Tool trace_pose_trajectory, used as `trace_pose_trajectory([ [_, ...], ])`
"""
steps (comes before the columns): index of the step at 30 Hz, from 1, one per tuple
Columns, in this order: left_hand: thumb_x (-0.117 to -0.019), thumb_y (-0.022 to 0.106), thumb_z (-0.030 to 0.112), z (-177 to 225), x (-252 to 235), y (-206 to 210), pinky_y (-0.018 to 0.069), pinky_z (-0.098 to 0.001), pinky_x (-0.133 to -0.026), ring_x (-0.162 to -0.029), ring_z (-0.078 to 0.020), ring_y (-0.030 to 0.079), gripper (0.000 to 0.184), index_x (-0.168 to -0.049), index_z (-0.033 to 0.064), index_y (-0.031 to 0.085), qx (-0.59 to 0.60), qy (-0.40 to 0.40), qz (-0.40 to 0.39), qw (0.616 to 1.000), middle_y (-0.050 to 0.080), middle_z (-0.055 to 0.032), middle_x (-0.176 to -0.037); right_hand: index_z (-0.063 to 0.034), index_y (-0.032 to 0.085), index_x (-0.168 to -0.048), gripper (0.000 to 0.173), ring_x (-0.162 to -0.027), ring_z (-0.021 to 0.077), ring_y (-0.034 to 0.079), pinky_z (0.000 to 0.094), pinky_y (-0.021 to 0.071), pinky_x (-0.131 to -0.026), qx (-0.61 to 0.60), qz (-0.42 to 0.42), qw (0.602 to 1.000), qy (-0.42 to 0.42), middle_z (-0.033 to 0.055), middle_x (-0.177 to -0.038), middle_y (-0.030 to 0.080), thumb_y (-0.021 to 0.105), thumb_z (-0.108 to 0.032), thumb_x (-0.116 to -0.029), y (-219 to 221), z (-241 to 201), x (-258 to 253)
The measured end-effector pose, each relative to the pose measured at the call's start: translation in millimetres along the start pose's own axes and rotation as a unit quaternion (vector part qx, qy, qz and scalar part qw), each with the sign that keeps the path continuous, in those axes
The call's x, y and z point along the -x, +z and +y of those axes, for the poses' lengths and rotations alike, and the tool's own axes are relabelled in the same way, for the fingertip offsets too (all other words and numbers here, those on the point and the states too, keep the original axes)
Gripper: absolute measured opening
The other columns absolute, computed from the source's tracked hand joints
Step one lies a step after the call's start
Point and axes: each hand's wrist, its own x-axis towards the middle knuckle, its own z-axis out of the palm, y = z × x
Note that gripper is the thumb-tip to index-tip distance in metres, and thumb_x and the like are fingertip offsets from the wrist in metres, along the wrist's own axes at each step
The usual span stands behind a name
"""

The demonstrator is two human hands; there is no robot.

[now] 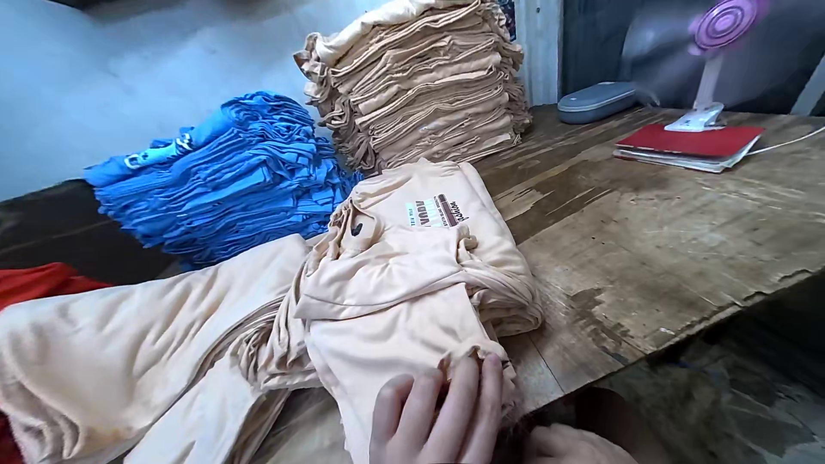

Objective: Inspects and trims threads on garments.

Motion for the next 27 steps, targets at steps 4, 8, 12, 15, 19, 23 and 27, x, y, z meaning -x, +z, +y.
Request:
trace_pose_trajectory([
  [4,-0.0947,0.069,0.023,11.9,0.8,5.1,0.0350,-0.0385,-0.083,-0.087,-0.0194,0.055,0.020,-0.112,0.0184,0.077,-0.023,-0.017,0.002,1.000,0.074,-0.0012,-0.103,-0.0037,0.072,-0.118,0.041,-0.090,0.0462,0.072,0.0665,0.0518,-0.084,0.142,-0.046,0.965,0.216,0.0236,-0.093,0.075,0.077,-0.029,-0.0865,-8.7,-4.0,7.0],
  [8,-0.0930,0.070,0.024,16.3,1.4,3.8,0.0348,-0.0377,-0.082,-0.085,-0.0183,0.055,0.015,-0.106,0.0213,0.079,-0.020,-0.055,0.010,0.998,0.074,0.0012,-0.099,-0.0063,0.076,-0.112,0.039,-0.082,0.0444,0.073,0.0670,0.0539,-0.073,0.098,0.034,0.960,0.261,0.0208,-0.086,0.075,0.071,-0.040,-0.0933,-25.1,-1.7,8.3],
  [12,-0.0919,0.074,0.037,15.5,9.4,-6.8,0.0438,-0.0438,-0.078,-0.088,-0.0251,0.060,0.037,-0.121,0.0134,0.073,0.065,-0.204,-0.033,0.976,0.067,-0.0102,-0.099,-0.0120,0.079,-0.094,0.023,-0.061,0.0211,0.068,0.0471,0.0555,-0.057,0.038,0.311,0.943,0.113,0.0039,-0.072,0.073,0.068,-0.032,-0.0970,-25.1,-2.5,-5.2],
  [15,-0.0828,0.071,0.017,6.7,17.1,-11.3,0.0511,-0.0457,-0.078,-0.090,-0.0313,0.061,0.049,-0.128,0.0001,0.067,0.086,-0.253,-0.078,0.960,0.061,-0.0190,-0.099,-0.0132,0.073,-0.121,0.040,-0.082,0.0076,0.070,0.0316,0.0613,-0.068,-0.057,0.379,0.924,-0.004,-0.0023,-0.097,0.074,0.072,-0.043,-0.0939,-22.9,-3.3,-48.2],
  [19,-0.0836,0.064,0.001,-41.2,12.6,-42.4,0.0555,-0.0394,-0.069,-0.079,-0.0265,0.063,0.038,-0.121,-0.0060,0.068,0.102,-0.271,-0.107,0.951,0.064,-0.0214,-0.093,-0.0164,0.063,-0.075,0.012,-0.060,0.0030,0.055,0.0246,0.0457,-0.050,-0.121,0.362,0.920,-0.091,-0.0063,-0.068,0.058,0.074,-0.018,-0.0723,-33.9,-2.6,-88.8],
  [23,-0.0949,0.059,0.007,-116.0,-18.9,-63.4,0.0507,-0.0230,-0.052,-0.057,-0.0021,0.057,0.023,-0.115,-0.0001,0.068,0.244,-0.366,-0.070,0.895,0.067,0.0006,-0.078,-0.0062,0.060,-0.115,0.018,-0.066,0.0076,0.067,0.0280,0.0580,-0.061,-0.362,0.154,0.915,-0.086,0.0000,-0.082,0.070,0.057,-0.015,-0.0990,-85.2,-27.7,-104.7],
  [27,-0.0988,0.067,0.028,-151.1,-64.4,-14.0,0.0581,-0.0361,-0.078,-0.095,-0.0136,0.069,0.052,-0.146,0.0138,0.050,0.251,-0.417,-0.002,0.873,0.068,-0.0068,-0.127,-0.0207,0.015,-0.164,0.076,-0.135,0.0274,0.055,0.0477,0.0500,-0.107,-0.522,0.208,0.821,-0.101,0.0159,-0.160,0.041,0.055,-0.015,-0.1001,-105.5,-36.5,-162.5],
])
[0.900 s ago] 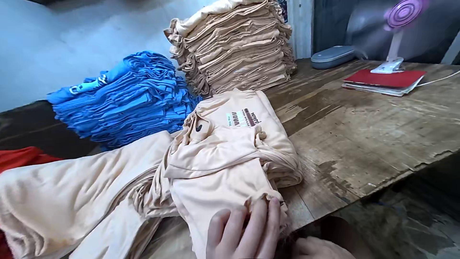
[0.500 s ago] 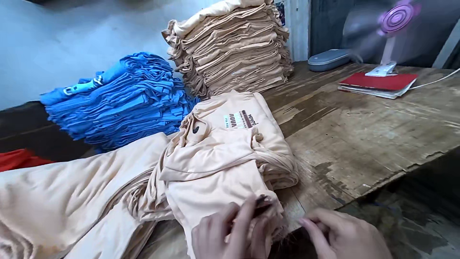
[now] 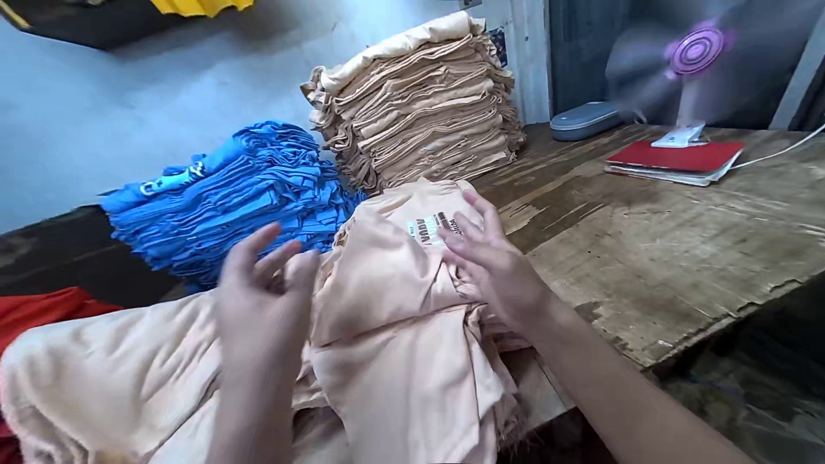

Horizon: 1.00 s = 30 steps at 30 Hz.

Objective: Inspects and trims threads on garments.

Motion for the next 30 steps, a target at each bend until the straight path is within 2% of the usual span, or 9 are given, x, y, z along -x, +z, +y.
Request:
trace_pose_trajectory([
  [1,-0.0962,0.071,0.025,-7.3,-12.7,15.7,0.0573,-0.0484,-0.087,-0.107,-0.0254,0.068,0.058,-0.148,0.0095,0.049,-0.039,0.008,-0.023,0.999,0.064,-0.0161,-0.134,-0.0174,0.015,-0.164,0.076,-0.138,0.0299,0.053,0.0489,0.0482,-0.109,0.025,0.034,0.999,0.006,0.0194,-0.162,0.035,0.056,-0.012,-0.1011,-2.3,8.6,-17.0],
  [4,-0.0892,0.080,0.024,-52.6,-30.6,71.2,0.0492,-0.0690,-0.096,-0.114,-0.0415,0.065,0.039,-0.124,0.0078,0.072,-0.190,-0.002,-0.131,0.973,0.069,-0.0207,-0.123,-0.0009,0.059,-0.136,0.034,-0.111,0.0238,0.070,0.0420,0.0579,-0.095,0.124,0.113,0.986,-0.004,0.0169,-0.131,0.067,0.056,-0.005,-0.1025,-18.2,41.0,-32.6],
  [10,-0.0940,0.066,0.012,-61.9,15.8,66.0,0.0540,-0.0436,-0.070,-0.084,-0.0269,0.064,0.022,-0.114,0.0053,0.073,-0.165,0.121,0.111,0.973,0.066,-0.0166,-0.106,-0.0124,0.070,-0.102,0.033,-0.094,0.0125,0.068,0.0390,0.0544,-0.095,0.290,-0.108,0.901,-0.305,0.0006,-0.094,0.071,0.053,-0.040,-0.1045,-38.2,68.5,90.7],
  [13,-0.0928,0.065,0.021,-47.0,84.4,44.5,0.0546,-0.0284,-0.061,-0.071,-0.0099,0.063,0.020,-0.107,0.0101,0.072,-0.079,0.233,0.029,0.969,0.070,-0.0036,-0.090,-0.0119,0.075,-0.100,0.028,-0.094,0.0096,0.071,0.0454,0.0297,-0.123,0.369,-0.231,0.873,-0.218,-0.0008,-0.090,0.076,0.057,-0.032,-0.1058,-55.5,99.1,130.1],
  [15,-0.0927,0.073,0.036,-37.8,136.4,30.1,0.0561,-0.0268,-0.070,-0.077,-0.0100,0.065,0.028,-0.111,0.0147,0.070,-0.039,0.264,-0.092,0.959,0.070,-0.0014,-0.088,-0.0093,0.076,-0.099,0.024,-0.094,0.0103,0.073,0.0488,0.0295,-0.123,0.356,-0.209,0.892,-0.182,0.0011,-0.091,0.077,0.060,-0.026,-0.1048,-64.8,103.4,141.8],
  [20,-0.0946,0.075,0.032,-43.3,185.8,9.2,0.0523,-0.0320,-0.075,-0.081,-0.0173,0.065,0.022,-0.094,0.0104,0.071,-0.066,0.260,-0.195,0.943,0.069,-0.0064,-0.088,-0.0132,0.070,-0.101,0.016,-0.074,0.0076,0.061,0.0348,0.0493,-0.085,0.382,0.056,0.891,-0.240,-0.0023,-0.078,0.067,0.062,-0.027,-0.1007,-44.9,84.2,148.6],
  [25,-0.0979,0.071,0.025,-26.2,167.7,-11.1,0.0553,-0.0244,-0.071,-0.079,-0.0084,0.065,0.020,-0.093,0.0065,0.065,0.126,0.119,-0.218,0.960,0.068,-0.0044,-0.086,-0.0217,0.066,-0.115,0.024,-0.109,0.0209,0.059,0.0425,0.0409,-0.104,0.472,0.019,0.827,-0.305,0.0045,-0.110,0.064,0.066,-0.032,-0.0938,15.3,70.7,138.8],
  [28,-0.0993,0.069,0.031,-19.5,159.8,-16.8,0.0549,-0.0240,-0.072,-0.078,-0.0057,0.064,0.023,-0.093,0.0093,0.065,0.204,0.090,-0.252,0.942,0.067,-0.0009,-0.085,-0.0109,0.069,-0.104,0.036,-0.098,0.0282,0.068,0.0507,0.0533,-0.086,0.514,0.143,0.800,-0.273,0.0116,-0.101,0.070,0.072,-0.039,-0.0817,29.2,67.4,103.0],
  [30,-0.1000,0.068,0.032,-20.5,155.6,-23.5,0.0540,-0.0239,-0.071,-0.078,-0.0054,0.063,0.024,-0.093,0.0095,0.064,0.237,0.087,-0.274,0.928,0.066,-0.0004,-0.084,-0.0117,0.066,-0.118,0.053,-0.092,0.0278,0.067,0.0514,0.0568,-0.074,0.516,0.171,0.810,-0.219,0.0116,-0.106,0.066,0.076,-0.032,-0.0706,9.5,62.0,84.6],
])
